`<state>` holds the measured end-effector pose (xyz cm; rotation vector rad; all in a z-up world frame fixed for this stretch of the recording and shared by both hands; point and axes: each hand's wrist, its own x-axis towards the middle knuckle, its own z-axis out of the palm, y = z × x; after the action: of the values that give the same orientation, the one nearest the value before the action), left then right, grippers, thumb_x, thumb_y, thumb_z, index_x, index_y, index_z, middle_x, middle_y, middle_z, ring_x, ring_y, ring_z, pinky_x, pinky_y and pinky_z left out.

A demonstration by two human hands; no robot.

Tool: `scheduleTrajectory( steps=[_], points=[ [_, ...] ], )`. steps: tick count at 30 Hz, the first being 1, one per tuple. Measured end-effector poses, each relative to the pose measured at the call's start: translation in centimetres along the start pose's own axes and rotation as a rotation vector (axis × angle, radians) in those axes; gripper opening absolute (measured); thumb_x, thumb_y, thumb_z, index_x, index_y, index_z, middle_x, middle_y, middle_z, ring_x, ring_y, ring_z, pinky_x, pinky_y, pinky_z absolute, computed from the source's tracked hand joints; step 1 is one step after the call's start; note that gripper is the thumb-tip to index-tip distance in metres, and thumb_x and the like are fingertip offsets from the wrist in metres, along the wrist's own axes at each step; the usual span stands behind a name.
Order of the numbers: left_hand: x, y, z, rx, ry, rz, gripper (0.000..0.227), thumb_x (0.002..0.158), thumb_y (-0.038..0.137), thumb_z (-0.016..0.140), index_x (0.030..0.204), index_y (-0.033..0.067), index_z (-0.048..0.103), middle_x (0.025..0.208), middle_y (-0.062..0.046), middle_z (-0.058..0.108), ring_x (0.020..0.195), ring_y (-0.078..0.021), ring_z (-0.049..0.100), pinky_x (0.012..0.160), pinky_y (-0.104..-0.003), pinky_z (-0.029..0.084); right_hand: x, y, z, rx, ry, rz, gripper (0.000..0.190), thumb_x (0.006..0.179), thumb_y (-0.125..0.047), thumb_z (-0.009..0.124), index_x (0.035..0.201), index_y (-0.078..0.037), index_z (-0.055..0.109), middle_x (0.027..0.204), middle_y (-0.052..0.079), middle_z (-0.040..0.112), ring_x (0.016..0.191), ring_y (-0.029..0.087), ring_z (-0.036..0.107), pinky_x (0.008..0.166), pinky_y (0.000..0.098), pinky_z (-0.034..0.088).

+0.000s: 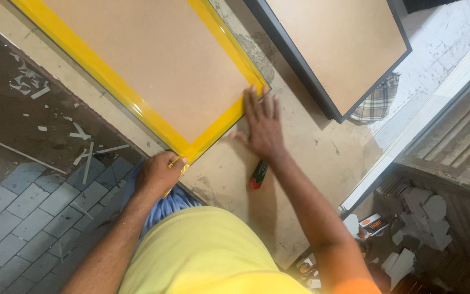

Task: The person applies yellow masking tape along the edges of rectangular frames on a workbench. They smooth the tape, trim excess with a utility knife, and repeat the process on multiple frames.

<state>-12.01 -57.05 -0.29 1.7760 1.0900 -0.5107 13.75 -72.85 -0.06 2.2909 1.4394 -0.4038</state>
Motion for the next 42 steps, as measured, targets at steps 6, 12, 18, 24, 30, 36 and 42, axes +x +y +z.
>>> scheduleTrajectory(
  steps=[6, 12, 18, 24, 30, 36, 42],
  points=[
    [0.3, -0.6, 0.6, -0.023, 0.023, 0.024, 0.038, 0.09, 0.045, 0.067, 0.093, 0.0068, 0.073, 0.093, -0.021, 0.073, 0.091, -0.043, 0.069, 0.077, -0.052, 0.053, -7.1, -12.4, 1.6, 0.383, 0.3, -0.386, 0.1, 0.09, -0.077, 0.052, 0.159, -0.006, 0.036, 0.169, 0.015, 0.029, 0.16, 0.032, 0.021, 0.126, 0.0613, 0.015],
    [0.4, -1.0, 0.9, -0.068, 0.044, 0.085, 0.036, 0.089, 0.04, 0.065, 0.091, 0.0053, 0.072, 0.092, -0.021, 0.073, 0.09, -0.044, 0.068, 0.076, -0.053, 0.052, -8.7, -8.6, 4.1, 0.376, 0.635, 0.458, 0.077, 0.097, -0.04, 0.076, 0.154, 0.0, 0.042, 0.153, 0.029, 0.045, 0.141, 0.043, 0.044, 0.12, 0.0558, 0.03],
    [0.2, -0.9, 0.7, -0.168, -0.071, 0.001, 0.031, 0.091, 0.036, 0.056, 0.089, 0.008, 0.07, 0.076, -0.015, 0.074, 0.079, -0.0361, 0.076, 0.076, -0.046, 0.056, -11.0, -5.3, 4.1, 1.05, 0.375, 0.716, 0.041, 0.089, -0.024, 0.074, 0.125, -0.008, 0.064, 0.109, 0.013, 0.065, 0.093, 0.028, 0.067, 0.083, 0.039, 0.055],
    [0.2, -0.8, 0.0, -0.121, -0.09, 0.028, 0.031, 0.091, 0.037, 0.055, 0.088, 0.0101, 0.071, 0.073, -0.011, 0.076, 0.083, -0.0315, 0.074, 0.08, -0.045, 0.054, -10.2, -11.4, 0.5, 0.859, 0.3, 0.035, 0.021, 0.101, -0.026, 0.066, 0.109, -0.007, 0.064, 0.091, 0.019, 0.071, 0.074, 0.036, 0.068, 0.064, 0.0453, 0.055],
    [1.0, -1.2, 0.6, -0.083, -0.029, 0.055, 0.032, 0.088, 0.039, 0.058, 0.089, 0.0104, 0.074, 0.089, -0.016, 0.075, 0.095, -0.0388, 0.07, 0.084, -0.049, 0.054, -7.6, -14.1, -1.9, 0.533, 0.109, -0.034, 0.027, 0.1, -0.036, 0.06, 0.096, -0.009, 0.057, 0.067, 0.015, 0.066, 0.059, 0.039, 0.065, 0.051, 0.0509, 0.05],
    [0.9, -1.3, 0.8, -0.091, -0.037, 0.039, 0.031, 0.087, 0.037, 0.058, 0.092, 0.0112, 0.074, 0.1, -0.017, 0.074, 0.1, -0.0413, 0.067, 0.086, -0.051, 0.053, -7.6, -14.2, -1.9, 0.507, 0.121, -0.07, 0.026, 0.099, -0.036, 0.061, 0.093, -0.01, 0.059, 0.07, 0.014, 0.068, 0.059, 0.038, 0.066, 0.051, 0.0503, 0.05],
    [0.8, -1.0, 0.4, -0.069, -0.064, 0.02, 0.032, 0.087, 0.038, 0.058, 0.096, 0.012, 0.074, 0.107, -0.017, 0.074, 0.103, -0.0407, 0.068, 0.088, -0.05, 0.053, -8.0, -14.2, -1.6, 0.503, 0.045, -0.021, 0.025, 0.1, -0.034, 0.06, 0.092, -0.011, 0.058, 0.071, 0.014, 0.07, 0.062, 0.039, 0.066, 0.054, 0.0513, 0.051]
  ],
)
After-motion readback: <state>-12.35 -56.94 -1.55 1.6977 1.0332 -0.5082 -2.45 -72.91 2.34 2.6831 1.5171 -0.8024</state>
